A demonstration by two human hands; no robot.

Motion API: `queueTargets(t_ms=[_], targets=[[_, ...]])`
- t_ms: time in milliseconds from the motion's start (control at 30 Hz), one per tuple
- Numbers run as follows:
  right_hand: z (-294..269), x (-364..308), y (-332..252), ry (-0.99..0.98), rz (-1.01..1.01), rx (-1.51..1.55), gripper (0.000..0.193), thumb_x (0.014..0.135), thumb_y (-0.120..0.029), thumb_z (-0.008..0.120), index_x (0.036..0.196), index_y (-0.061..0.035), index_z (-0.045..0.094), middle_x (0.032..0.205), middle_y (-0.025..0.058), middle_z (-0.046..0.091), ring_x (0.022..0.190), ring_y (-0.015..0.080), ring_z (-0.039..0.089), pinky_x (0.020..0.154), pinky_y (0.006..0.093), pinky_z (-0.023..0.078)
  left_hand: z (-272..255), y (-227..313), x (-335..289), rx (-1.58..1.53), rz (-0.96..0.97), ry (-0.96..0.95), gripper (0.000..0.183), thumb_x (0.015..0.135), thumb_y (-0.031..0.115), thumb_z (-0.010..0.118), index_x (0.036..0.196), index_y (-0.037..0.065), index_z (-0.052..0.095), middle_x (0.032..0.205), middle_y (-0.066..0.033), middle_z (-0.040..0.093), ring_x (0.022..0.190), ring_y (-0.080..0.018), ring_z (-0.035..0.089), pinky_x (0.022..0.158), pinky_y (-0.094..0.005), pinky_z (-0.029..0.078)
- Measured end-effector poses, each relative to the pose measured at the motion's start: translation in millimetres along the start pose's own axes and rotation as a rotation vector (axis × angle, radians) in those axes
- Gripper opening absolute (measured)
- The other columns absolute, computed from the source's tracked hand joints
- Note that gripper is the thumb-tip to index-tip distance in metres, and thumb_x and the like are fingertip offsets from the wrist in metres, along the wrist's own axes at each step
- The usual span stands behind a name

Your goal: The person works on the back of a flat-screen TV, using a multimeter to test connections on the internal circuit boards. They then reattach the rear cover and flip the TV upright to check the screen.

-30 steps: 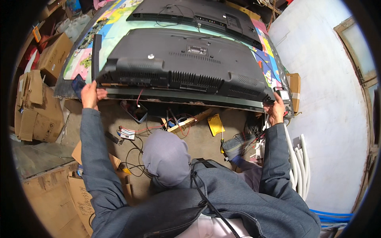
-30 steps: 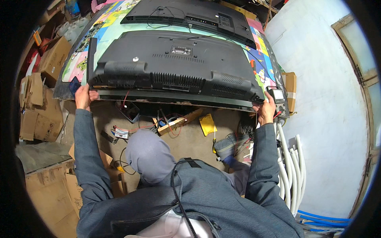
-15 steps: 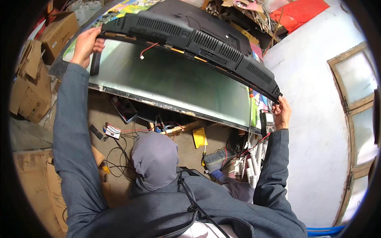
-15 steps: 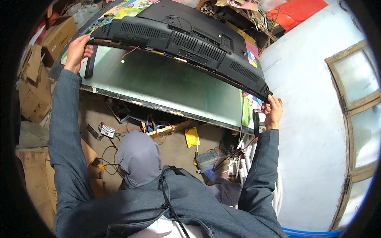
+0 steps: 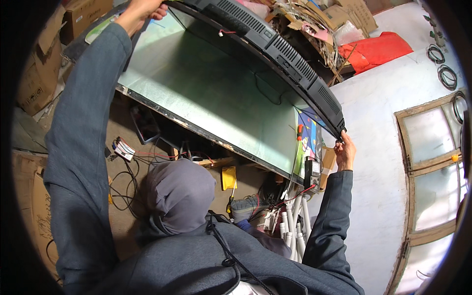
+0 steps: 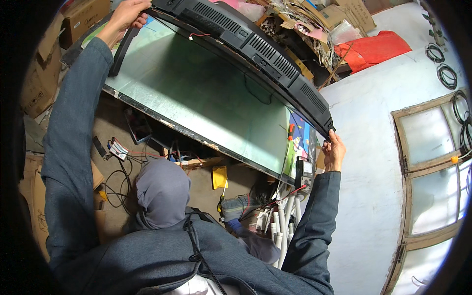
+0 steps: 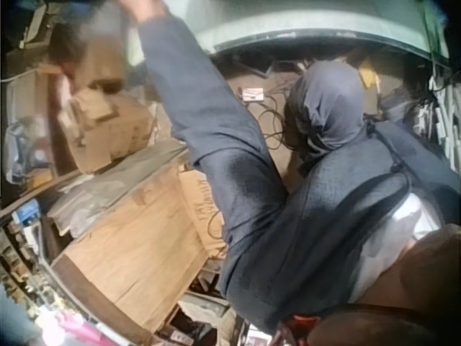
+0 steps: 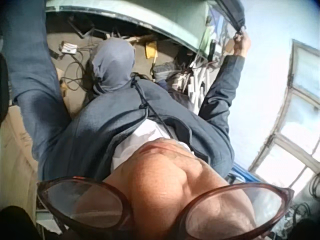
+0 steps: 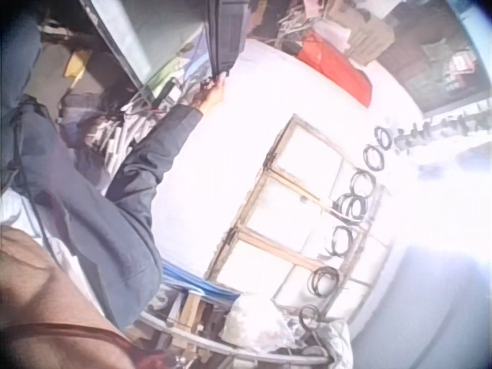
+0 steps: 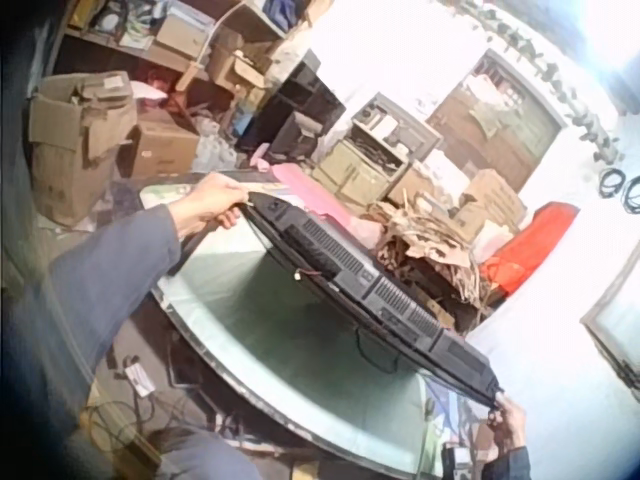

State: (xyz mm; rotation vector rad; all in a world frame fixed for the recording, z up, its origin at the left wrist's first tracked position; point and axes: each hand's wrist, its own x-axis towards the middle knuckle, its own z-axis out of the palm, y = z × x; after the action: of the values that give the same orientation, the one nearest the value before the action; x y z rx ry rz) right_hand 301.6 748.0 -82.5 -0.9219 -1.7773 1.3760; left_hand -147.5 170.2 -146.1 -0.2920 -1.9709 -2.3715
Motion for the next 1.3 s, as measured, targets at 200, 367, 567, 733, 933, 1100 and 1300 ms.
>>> queueTargets(t_ms=[200, 367, 567, 733, 933, 1100, 1300], targets=[[7, 24, -18, 0.040, 0.033, -0.016, 0.033, 0.086, -0.030, 0.085, 0.103, -0.0065, 0.069, 0.064, 0.0001, 0.061, 0.050, 0.0101, 0.058, 0.046, 0.0231, 0.048, 6, 5, 27, 0.016, 0.073, -0.013, 0.018, 0.093, 0.017, 0.065, 0.085, 0.001, 0.071, 0.061, -0.0081, 0.061, 0.043, -0.0154, 0.056, 0.039, -0.0281, 0.045], [-5, 36, -30, 0.087, 0.072, -0.046, 0.034, 0.085, -0.032, 0.086, 0.099, -0.0057, 0.069, 0.064, 0.0027, 0.061, 0.050, 0.0112, 0.059, 0.046, 0.0238, 0.049, 24, -2, 52, 0.003, 0.058, -0.005, 0.018, 0.088, 0.015, 0.067, 0.075, 0.004, 0.067, 0.058, -0.0068, 0.058, 0.042, -0.0135, 0.051, 0.036, -0.0273, 0.036], [2, 53, -39, 0.047, 0.101, -0.074, 0.035, 0.086, -0.034, 0.085, 0.098, -0.0049, 0.070, 0.063, 0.0017, 0.059, 0.050, 0.0109, 0.058, 0.046, 0.0240, 0.049, 23, 18, 61, 0.079, 0.001, 0.059, 0.016, 0.085, 0.016, 0.065, 0.072, 0.007, 0.064, 0.055, -0.0041, 0.053, 0.040, -0.0120, 0.045, 0.035, -0.0270, 0.032], [4, 56, -42, 0.046, 0.110, -0.083, 0.036, 0.086, -0.035, 0.085, 0.099, -0.0044, 0.070, 0.063, 0.0021, 0.060, 0.049, 0.0104, 0.057, 0.046, 0.0243, 0.049, 22, 14, 77, 0.058, 0.048, 0.049, 0.014, 0.085, 0.017, 0.065, 0.074, 0.008, 0.063, 0.053, -0.0026, 0.049, 0.038, -0.0122, 0.042, 0.035, -0.0276, 0.031], [-1, 69, -44, 0.028, 0.130, -0.116, 0.035, 0.088, -0.038, 0.083, 0.102, -0.0083, 0.069, 0.067, 0.0013, 0.062, 0.049, 0.0088, 0.055, 0.046, 0.0235, 0.048, 29, 17, 80, 0.043, 0.063, 0.050, 0.017, 0.084, 0.017, 0.067, 0.069, 0.010, 0.063, 0.053, -0.0028, 0.049, 0.037, -0.0125, 0.039, 0.036, -0.0284, 0.029], [2, 74, -47, 0.036, 0.140, -0.133, 0.033, 0.089, -0.039, 0.081, 0.102, -0.0109, 0.069, 0.071, 0.0003, 0.064, 0.050, 0.0077, 0.053, 0.046, 0.0228, 0.047, 26, 19, 87, 0.026, 0.044, 0.027, 0.038, 0.082, 0.013, 0.066, 0.119, 0.005, 0.064, 0.054, -0.0016, 0.048, 0.038, -0.0116, 0.037, 0.037, -0.0283, 0.029], [1, 74, -49, 0.014, 0.131, -0.130, 0.034, 0.089, -0.039, 0.082, 0.102, -0.0100, 0.069, 0.069, 0.0005, 0.063, 0.050, 0.0077, 0.054, 0.046, 0.0227, 0.048, 36, 26, 72, 0.005, 0.134, 0.014, 0.102, 0.080, 0.010, 0.065, 0.165, 0.005, 0.009, 0.058, -0.0010, 0.049, 0.040, -0.0094, 0.036, 0.038, -0.0281, 0.028]])
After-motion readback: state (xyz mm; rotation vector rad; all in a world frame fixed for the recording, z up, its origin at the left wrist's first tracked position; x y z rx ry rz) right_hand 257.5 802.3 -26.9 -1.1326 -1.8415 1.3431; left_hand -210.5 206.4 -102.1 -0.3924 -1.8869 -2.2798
